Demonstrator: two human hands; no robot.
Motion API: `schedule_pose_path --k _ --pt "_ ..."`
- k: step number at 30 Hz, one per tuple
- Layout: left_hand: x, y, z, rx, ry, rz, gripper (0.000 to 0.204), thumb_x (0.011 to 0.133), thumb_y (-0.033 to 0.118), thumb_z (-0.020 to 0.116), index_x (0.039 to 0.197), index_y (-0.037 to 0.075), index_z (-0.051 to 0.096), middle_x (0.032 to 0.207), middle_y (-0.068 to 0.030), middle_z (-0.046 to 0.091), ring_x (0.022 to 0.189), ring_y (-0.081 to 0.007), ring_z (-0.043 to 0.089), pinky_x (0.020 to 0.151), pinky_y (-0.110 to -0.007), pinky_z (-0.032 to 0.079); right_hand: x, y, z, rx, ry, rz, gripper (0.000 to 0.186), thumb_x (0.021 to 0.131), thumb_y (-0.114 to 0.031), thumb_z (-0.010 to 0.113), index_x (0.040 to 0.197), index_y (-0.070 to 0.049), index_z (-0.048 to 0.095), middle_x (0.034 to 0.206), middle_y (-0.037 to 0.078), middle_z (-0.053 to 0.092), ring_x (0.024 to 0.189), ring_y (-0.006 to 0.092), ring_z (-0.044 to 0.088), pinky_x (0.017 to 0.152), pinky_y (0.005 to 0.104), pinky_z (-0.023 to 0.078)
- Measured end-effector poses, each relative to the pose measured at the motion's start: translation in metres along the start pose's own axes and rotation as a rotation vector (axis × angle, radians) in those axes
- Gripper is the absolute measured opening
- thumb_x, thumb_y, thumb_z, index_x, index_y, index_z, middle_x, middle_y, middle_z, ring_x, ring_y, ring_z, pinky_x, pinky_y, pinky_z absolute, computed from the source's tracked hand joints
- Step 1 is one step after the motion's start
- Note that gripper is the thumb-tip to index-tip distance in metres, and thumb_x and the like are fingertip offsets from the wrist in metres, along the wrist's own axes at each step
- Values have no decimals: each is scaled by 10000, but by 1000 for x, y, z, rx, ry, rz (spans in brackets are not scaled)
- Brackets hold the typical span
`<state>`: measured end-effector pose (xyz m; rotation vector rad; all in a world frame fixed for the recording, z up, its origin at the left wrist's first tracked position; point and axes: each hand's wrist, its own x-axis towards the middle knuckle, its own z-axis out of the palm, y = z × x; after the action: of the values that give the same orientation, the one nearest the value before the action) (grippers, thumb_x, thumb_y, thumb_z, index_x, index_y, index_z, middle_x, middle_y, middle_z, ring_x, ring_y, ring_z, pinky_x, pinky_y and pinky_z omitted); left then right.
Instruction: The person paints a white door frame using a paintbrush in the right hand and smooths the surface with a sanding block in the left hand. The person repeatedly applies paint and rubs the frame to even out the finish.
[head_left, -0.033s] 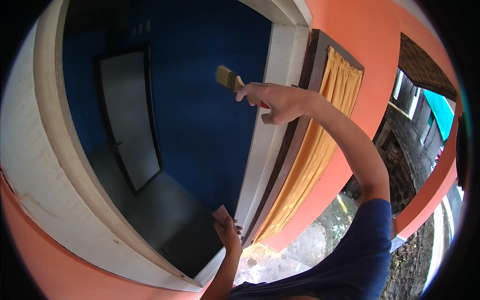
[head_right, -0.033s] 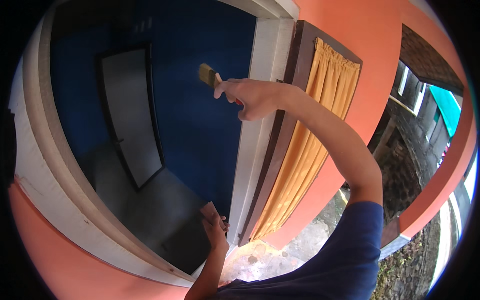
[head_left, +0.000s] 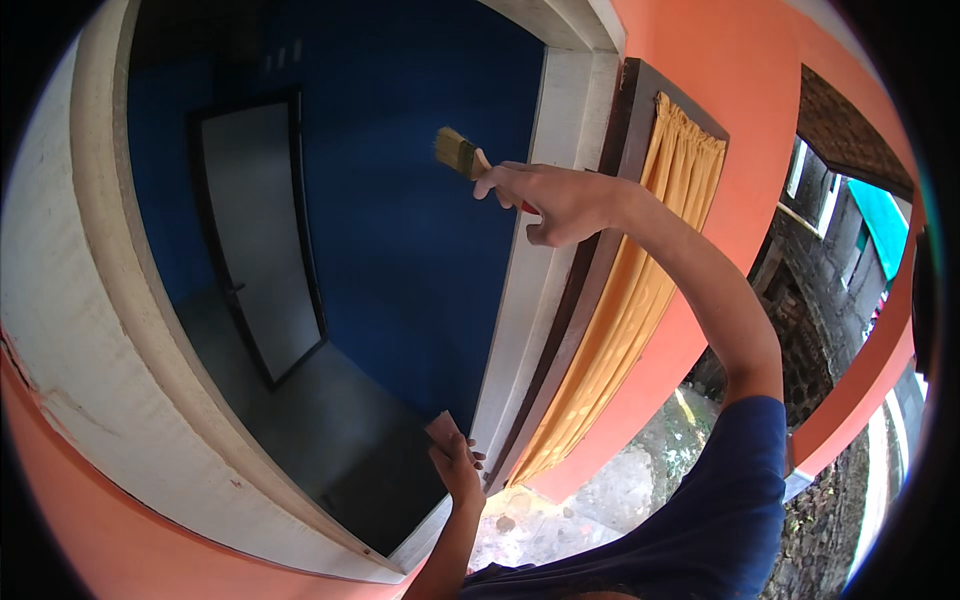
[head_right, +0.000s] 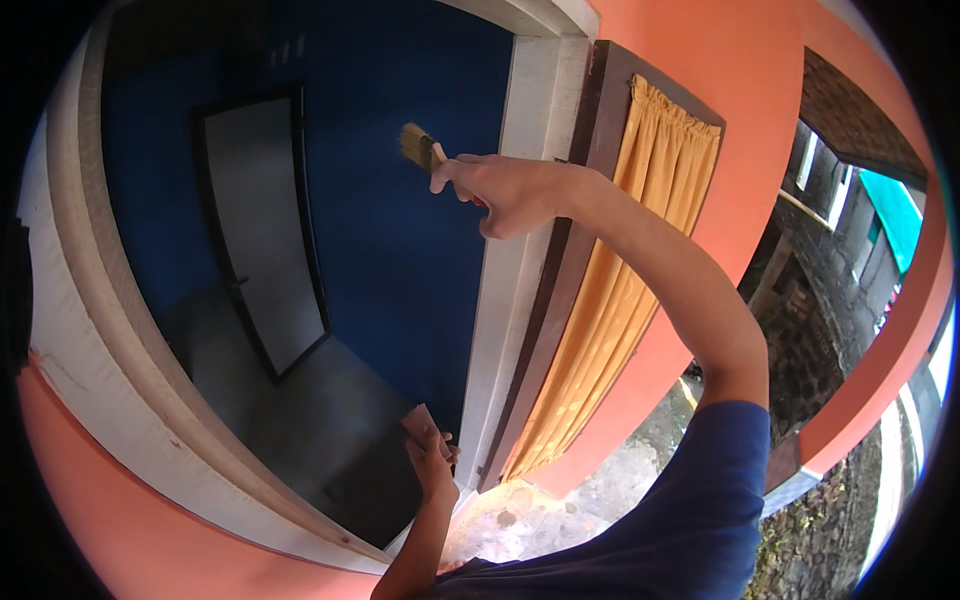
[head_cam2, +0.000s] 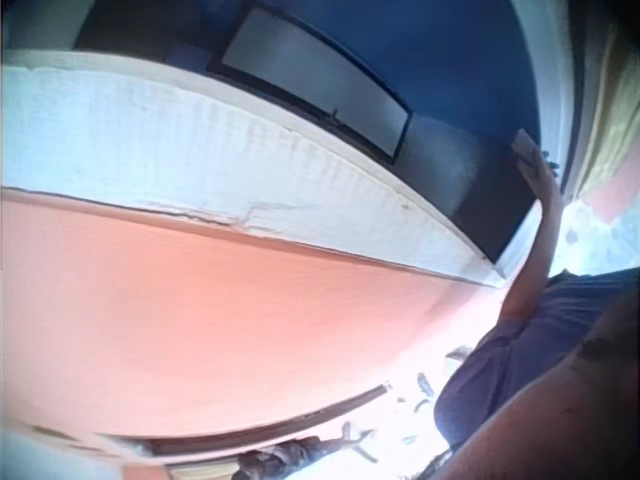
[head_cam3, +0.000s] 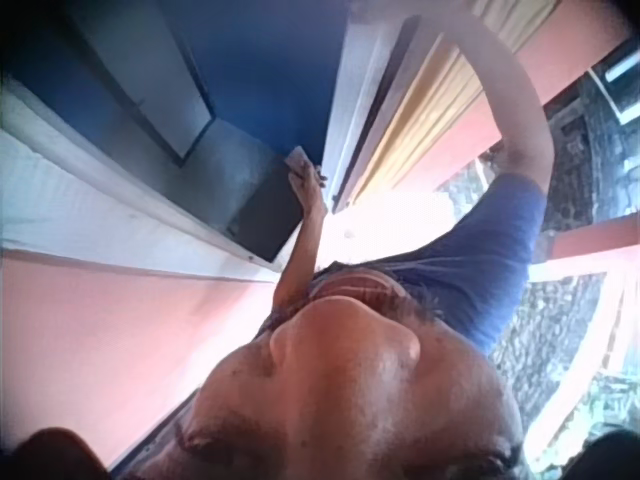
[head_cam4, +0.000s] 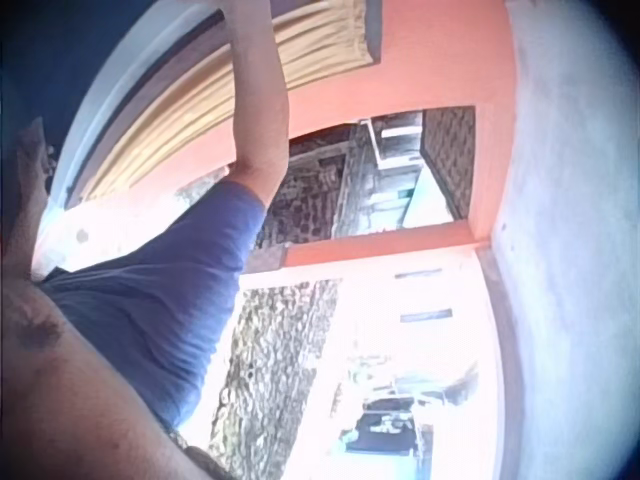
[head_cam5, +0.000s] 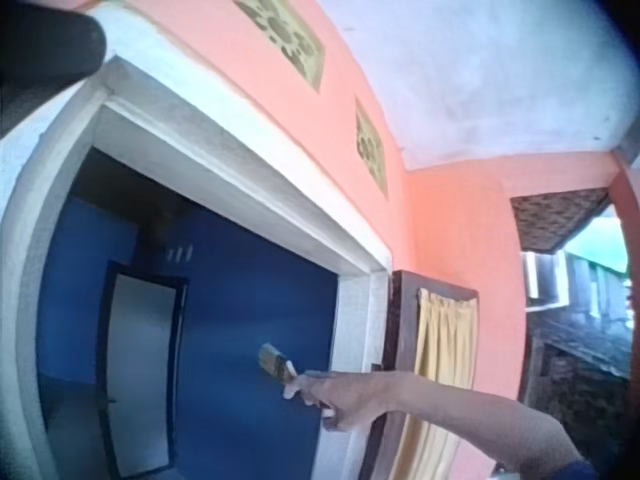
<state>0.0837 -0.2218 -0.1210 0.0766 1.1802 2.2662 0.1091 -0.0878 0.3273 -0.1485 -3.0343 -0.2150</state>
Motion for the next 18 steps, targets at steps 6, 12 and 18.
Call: schedule_pose_path --k 6,12,18 --pt "4 -3 -8 -2 28 -17 398 1017 333 643 1203 63 416 942 -102 653 615 -163 633 534 -281 439 2 10 1 -43 37 -52 738 731 191 549 1428 -20 430 1200 205 578 1064 376 655 900 472 550" --pt "1 -7 -1 -22 -7 -39 392 1014 335 648 1194 71 421 936 -92 651 620 -153 628 540 -275 436 6 19 10 -267 118 -50 493 903 76 648 1363 -20 501 1196 183 619 972 366 701 887 477 562" --pt "-4 -13 12 -2 -30 -26 381 1018 337 645 1177 66 431 907 -84 641 603 -140 611 527 -258 425 9 24 1 -531 330 -89 299 1009 -198 644 1246 -21 607 1160 142 663 887 324 727 825 435 589"
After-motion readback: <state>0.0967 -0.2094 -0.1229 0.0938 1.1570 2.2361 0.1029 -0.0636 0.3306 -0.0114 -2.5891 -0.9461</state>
